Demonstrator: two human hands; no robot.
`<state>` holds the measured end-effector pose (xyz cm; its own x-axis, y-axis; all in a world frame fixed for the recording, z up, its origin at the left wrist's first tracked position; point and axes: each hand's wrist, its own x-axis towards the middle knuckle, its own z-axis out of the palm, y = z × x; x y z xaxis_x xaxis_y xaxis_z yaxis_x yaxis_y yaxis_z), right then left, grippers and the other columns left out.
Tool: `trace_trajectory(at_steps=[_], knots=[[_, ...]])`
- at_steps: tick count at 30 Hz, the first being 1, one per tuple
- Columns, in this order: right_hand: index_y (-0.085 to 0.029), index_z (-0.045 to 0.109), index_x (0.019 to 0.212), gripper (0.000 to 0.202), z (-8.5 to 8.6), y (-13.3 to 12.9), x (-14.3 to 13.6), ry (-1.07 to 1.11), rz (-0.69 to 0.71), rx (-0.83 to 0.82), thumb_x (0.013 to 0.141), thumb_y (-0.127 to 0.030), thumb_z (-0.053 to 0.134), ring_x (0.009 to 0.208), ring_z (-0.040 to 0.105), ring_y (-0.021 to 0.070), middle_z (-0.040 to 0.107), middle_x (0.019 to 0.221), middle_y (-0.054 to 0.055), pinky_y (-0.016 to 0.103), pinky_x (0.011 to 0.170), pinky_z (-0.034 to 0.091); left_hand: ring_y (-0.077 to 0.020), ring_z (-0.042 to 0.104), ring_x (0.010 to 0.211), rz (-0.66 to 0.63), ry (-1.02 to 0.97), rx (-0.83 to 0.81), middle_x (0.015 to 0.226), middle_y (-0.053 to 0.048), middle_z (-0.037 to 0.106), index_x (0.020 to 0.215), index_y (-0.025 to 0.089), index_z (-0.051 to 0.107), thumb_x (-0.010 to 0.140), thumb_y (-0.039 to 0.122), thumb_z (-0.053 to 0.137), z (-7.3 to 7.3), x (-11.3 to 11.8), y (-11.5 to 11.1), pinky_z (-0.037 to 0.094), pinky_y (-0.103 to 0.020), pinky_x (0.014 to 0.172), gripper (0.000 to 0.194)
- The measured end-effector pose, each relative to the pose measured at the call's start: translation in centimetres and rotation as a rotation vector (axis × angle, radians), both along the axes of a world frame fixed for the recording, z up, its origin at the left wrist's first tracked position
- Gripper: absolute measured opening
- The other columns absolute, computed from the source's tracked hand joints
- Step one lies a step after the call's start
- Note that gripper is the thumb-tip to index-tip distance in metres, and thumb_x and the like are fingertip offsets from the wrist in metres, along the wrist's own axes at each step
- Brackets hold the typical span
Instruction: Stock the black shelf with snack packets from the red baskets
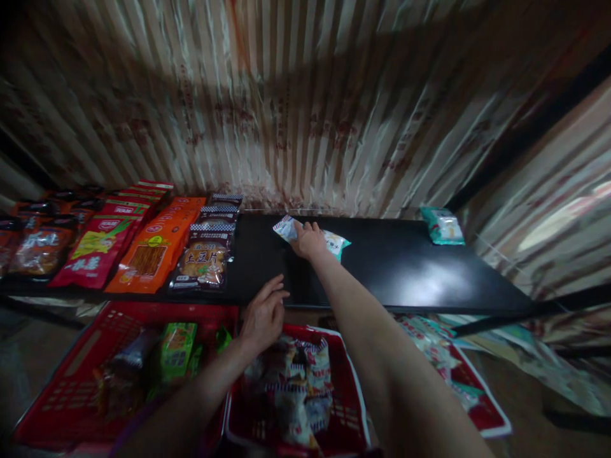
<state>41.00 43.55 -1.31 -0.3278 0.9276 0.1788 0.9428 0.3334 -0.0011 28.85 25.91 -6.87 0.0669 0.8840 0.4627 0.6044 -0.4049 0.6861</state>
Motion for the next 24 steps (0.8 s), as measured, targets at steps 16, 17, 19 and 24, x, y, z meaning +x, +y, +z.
trace_trajectory(at_steps=[16, 17, 19, 24], knots=[[-0.014, 0.044, 0.126, 0.046, -0.7, -5.6, -3.3, -0.089, -0.003, -0.071, 0.083, -0.028, 0.055, 0.101, 0.057, 0.0273, 0.058, 0.115, 0.015, 0.034, 0.083, 0.040, -0.0177, 0.061, 0.108, 0.129, 0.043, -0.049, 0.131, -0.011, 0.055, 0.094, 0.016, 0.064, 0.078, 0.004, 0.042, -0.1, -4.4, 1.0, 0.049, -0.034, 0.095, 0.030], [-0.014, 0.044, 0.126, 0.046, -0.8, -6.5, -3.4, -0.083, 0.013, -0.060, 0.083, -0.028, 0.054, 0.100, 0.057, 0.0275, 0.059, 0.114, 0.015, 0.033, 0.082, 0.040, -0.0175, 0.061, 0.108, 0.124, 0.050, -0.061, 0.131, -0.011, 0.054, 0.095, 0.017, 0.064, 0.078, 0.004, 0.042, -0.1, -4.3, 0.8, 0.049, -0.034, 0.096, 0.030], [-0.015, 0.045, 0.125, 0.044, -1.0, -8.1, -3.5, -0.068, 0.040, -0.034, 0.084, -0.029, 0.052, 0.097, 0.058, 0.0276, 0.060, 0.111, 0.015, 0.033, 0.081, 0.040, -0.0172, 0.060, 0.108, 0.100, 0.063, -0.070, 0.131, -0.010, 0.054, 0.095, 0.017, 0.064, 0.078, 0.004, 0.042, 0.0, -4.3, 0.5, 0.048, -0.033, 0.097, 0.030], [-0.016, 0.046, 0.125, 0.043, -1.2, -11.9, -3.3, -0.033, 0.080, -0.015, 0.084, -0.029, 0.052, 0.091, 0.060, 0.0260, 0.061, 0.105, 0.013, 0.031, 0.075, 0.042, -0.0171, 0.057, 0.113, 0.083, 0.056, -0.063, 0.127, -0.008, 0.057, 0.097, 0.018, 0.064, 0.078, 0.005, 0.042, 0.4, -4.3, -0.3, 0.046, -0.032, 0.099, 0.032]])
